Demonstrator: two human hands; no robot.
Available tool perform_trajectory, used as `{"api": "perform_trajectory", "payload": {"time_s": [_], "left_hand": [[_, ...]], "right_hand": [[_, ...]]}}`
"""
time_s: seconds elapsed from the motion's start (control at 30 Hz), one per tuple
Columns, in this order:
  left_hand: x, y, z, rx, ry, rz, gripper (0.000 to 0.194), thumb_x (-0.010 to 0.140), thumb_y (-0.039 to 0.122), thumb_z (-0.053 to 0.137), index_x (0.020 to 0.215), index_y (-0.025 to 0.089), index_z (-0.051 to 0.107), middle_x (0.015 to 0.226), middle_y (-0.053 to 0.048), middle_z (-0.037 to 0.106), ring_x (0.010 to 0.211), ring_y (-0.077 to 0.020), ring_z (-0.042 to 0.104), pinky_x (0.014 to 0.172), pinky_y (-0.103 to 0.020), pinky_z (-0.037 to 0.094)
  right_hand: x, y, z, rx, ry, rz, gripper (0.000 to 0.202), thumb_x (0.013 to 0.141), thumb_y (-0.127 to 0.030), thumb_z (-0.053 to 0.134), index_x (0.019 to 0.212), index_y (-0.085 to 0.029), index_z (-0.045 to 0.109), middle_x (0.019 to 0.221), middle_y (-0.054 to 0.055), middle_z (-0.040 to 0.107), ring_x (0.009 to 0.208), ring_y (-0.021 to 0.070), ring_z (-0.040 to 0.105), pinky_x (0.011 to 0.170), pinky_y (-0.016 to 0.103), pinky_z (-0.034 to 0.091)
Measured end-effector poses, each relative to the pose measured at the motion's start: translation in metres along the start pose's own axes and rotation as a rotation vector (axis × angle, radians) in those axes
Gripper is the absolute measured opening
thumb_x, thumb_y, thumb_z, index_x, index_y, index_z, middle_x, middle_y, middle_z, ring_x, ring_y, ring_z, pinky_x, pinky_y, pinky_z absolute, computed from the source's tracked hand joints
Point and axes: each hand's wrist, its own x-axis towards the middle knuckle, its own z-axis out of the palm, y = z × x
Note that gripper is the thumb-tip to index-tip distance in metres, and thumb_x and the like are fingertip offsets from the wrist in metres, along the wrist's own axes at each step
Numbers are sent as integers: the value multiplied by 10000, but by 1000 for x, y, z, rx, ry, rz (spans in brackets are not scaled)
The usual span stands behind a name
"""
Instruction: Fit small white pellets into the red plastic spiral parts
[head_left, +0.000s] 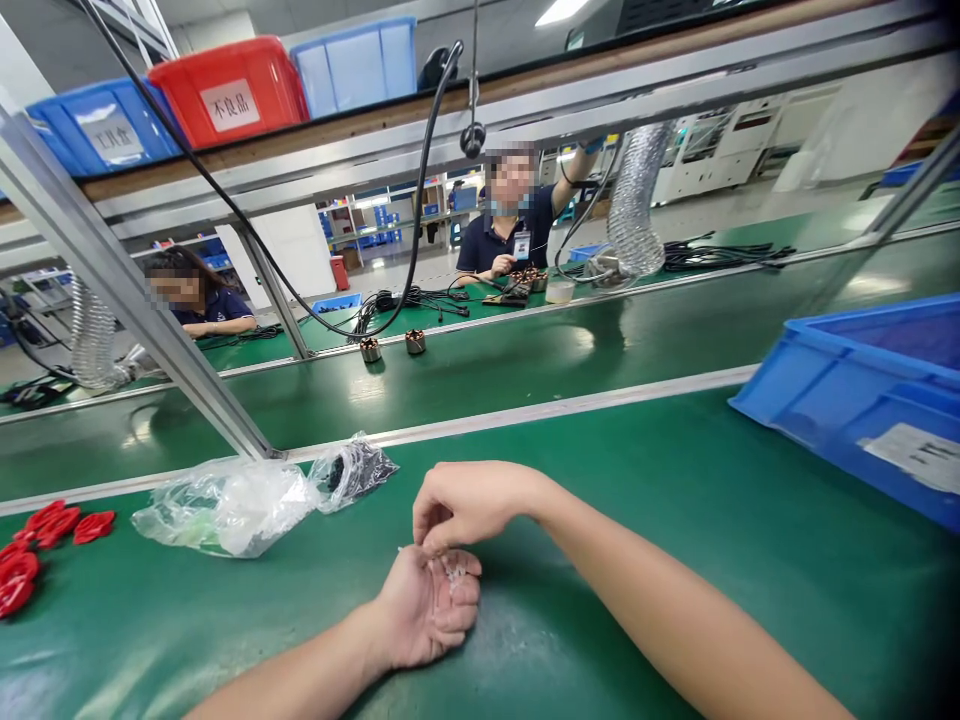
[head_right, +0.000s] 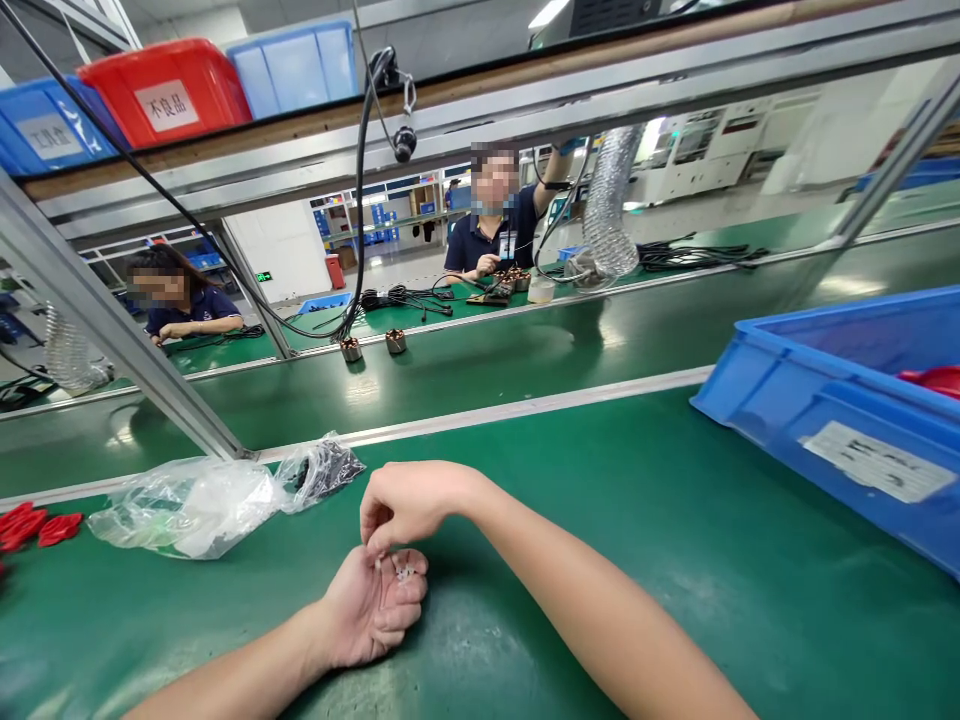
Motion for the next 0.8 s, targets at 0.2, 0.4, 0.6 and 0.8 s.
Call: {"api": "perform_trajectory", "payload": {"time_s": [0.2, 0.4, 0.6, 0.8], "left_hand": [[-3, -14, -5, 378, -181, -289, 268, 884, 328, 635, 679, 178, 551, 515, 40, 351, 342, -76, 192, 337, -189, 81], [-3, -17, -10, 453, -237, -390, 275, 912, 382, 617, 721, 186, 583, 502, 29, 371, 334, -97, 195, 327, -202, 82], [3, -2, -16, 234, -233, -256, 248, 907, 321, 562, 691, 201, 541, 533, 31, 350, 367, -106, 185, 348, -228, 56], [2, -7, -9, 423, -168, -325, 277, 897, 241, 463, 657, 189, 590, 510, -9, 409, 318, -111, 212, 314, -234, 58]], "right_hand": [[38, 11, 25, -123, 110, 75, 165, 927, -224, 754, 1063, -152, 812, 991, 58, 811, 891, 193, 745, 715, 231, 484], [69, 11, 61, -267, 107, 118, 61, 874, -175, 811, 932, -178, 830, 944, 85, 813, 921, 257, 748, 672, 279, 425], [39, 17, 30, -326, 262, 173, 119, 934, -148, 688, 920, -176, 803, 957, 95, 802, 935, 265, 730, 707, 294, 428], [52, 26, 39, -267, 229, 103, 388, 813, -331, 905, 1153, -199, 772, 1058, 58, 785, 932, 228, 711, 710, 258, 452]]}}
